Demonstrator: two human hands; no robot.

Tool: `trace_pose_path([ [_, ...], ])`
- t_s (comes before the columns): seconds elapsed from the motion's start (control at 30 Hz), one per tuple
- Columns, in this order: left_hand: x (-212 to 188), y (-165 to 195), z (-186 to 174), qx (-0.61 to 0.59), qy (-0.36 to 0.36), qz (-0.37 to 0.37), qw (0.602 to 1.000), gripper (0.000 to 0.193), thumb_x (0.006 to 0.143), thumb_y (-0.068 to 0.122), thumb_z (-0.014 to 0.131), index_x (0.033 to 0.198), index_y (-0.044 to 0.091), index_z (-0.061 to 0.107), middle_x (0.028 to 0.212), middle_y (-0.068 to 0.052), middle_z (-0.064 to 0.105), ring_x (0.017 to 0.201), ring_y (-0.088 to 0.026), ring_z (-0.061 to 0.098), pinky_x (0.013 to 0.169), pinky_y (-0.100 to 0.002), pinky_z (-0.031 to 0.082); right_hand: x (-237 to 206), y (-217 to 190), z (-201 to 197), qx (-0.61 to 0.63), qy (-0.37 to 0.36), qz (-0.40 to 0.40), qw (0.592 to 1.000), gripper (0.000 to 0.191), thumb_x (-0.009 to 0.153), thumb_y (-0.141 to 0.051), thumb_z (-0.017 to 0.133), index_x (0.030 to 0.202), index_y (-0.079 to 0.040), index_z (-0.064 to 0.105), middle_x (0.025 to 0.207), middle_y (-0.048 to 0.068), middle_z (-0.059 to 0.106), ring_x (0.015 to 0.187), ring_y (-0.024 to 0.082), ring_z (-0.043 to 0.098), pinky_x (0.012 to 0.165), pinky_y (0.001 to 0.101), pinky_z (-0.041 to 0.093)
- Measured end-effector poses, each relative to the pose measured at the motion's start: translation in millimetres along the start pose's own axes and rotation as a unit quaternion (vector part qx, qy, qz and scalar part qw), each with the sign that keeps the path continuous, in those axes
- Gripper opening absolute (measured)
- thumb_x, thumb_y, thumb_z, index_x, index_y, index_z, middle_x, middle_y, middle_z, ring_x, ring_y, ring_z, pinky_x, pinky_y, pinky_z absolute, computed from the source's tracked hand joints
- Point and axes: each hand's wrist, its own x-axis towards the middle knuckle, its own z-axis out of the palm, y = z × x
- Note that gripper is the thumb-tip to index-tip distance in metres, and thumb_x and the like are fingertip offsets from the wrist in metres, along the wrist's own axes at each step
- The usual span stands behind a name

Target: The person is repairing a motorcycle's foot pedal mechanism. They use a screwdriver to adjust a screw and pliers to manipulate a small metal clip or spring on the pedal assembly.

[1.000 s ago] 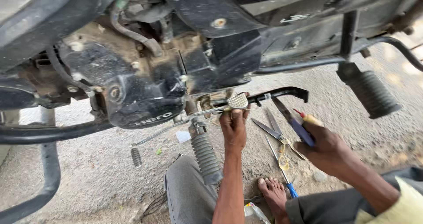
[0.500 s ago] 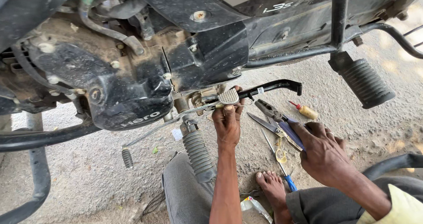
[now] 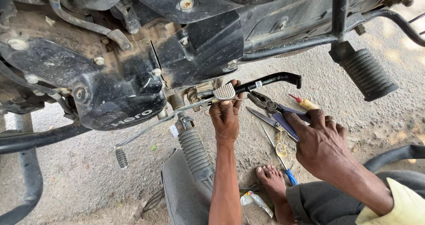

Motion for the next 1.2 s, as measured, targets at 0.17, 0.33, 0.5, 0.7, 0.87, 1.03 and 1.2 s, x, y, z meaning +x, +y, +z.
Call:
trace_pose_path([
  [0.17,0,-1,-1,0.028,-0.007,0.003,1.0,0.031,0.109,0.032,0.063,0.112,0.002,0.07,0.143,-0.017,0.065,0.14,-0.032,0.058,0.115,-0.053,0.054,3,-5,-15,-0.015,-0.047,0.016,0.999,0.068,0.091,-0.011,0.054,0.152,-0.036,0.038,0.129,0.022,0.045,0.116,0.041,0.056,0.099,0.0577,0.046],
  [0.33,2,-1,-2,0.056,0.005,-0.012,0.998,0.036,0.108,0.031,0.061,0.136,0.007,0.063,0.141,-0.016,0.065,0.139,-0.03,0.059,0.116,-0.05,0.056,8,-13,-28,-0.007,-0.043,-0.001,0.999,0.074,0.085,-0.013,0.06,0.152,-0.035,0.038,0.124,0.021,0.045,0.117,0.044,0.052,0.096,0.0619,0.042],
  [0.5,2,-1,-3,0.07,0.016,-0.026,0.997,0.044,0.108,0.03,0.056,0.149,0.015,0.051,0.141,-0.012,0.064,0.135,-0.024,0.059,0.114,-0.045,0.055,11,-17,-27,-0.011,-0.072,0.023,0.997,0.067,0.09,-0.015,0.056,0.151,-0.034,0.037,0.125,0.02,0.046,0.116,0.043,0.055,0.094,0.0616,0.044],
  [0.7,1,-7,-5,0.106,0.027,-0.019,0.994,0.039,0.11,0.029,0.053,0.144,0.01,0.057,0.14,-0.012,0.065,0.13,-0.024,0.063,0.111,-0.046,0.059,19,-12,-16,0.002,-0.016,-0.015,1.0,0.073,0.086,-0.012,0.058,0.154,-0.032,0.037,0.122,0.022,0.046,0.112,0.041,0.054,0.089,0.0594,0.046],
  [0.87,-3,-4,-5,0.158,0.012,-0.004,0.987,0.035,0.12,0.027,0.049,0.13,-0.001,0.067,0.121,-0.017,0.072,0.122,-0.029,0.071,0.113,-0.05,0.062,28,-11,4,0.059,-0.01,-0.029,0.998,0.078,0.083,-0.006,0.058,0.154,-0.028,0.035,0.119,0.022,0.044,0.108,0.042,0.052,0.082,0.0583,0.048],
  [1.03,1,3,3,0.114,0.036,-0.057,0.991,0.04,0.113,0.026,0.046,0.145,0.002,0.052,0.135,-0.015,0.066,0.129,-0.029,0.065,0.108,-0.05,0.06,11,2,8,0.144,-0.14,0.011,0.98,0.06,0.089,-0.004,0.05,0.142,-0.027,0.039,0.113,0.013,0.049,0.102,0.033,0.057,0.091,0.0488,0.054],
  [1.2,4,13,12,0.064,0.057,-0.096,0.992,0.048,0.108,0.022,0.048,0.154,0.009,0.041,0.133,-0.015,0.062,0.124,-0.033,0.064,0.109,-0.052,0.057,-20,18,-19,0.148,-0.103,-0.007,0.984,0.054,0.089,-0.011,0.06,0.14,-0.023,0.046,0.108,0.013,0.054,0.096,0.035,0.063,0.092,0.0493,0.049],
])
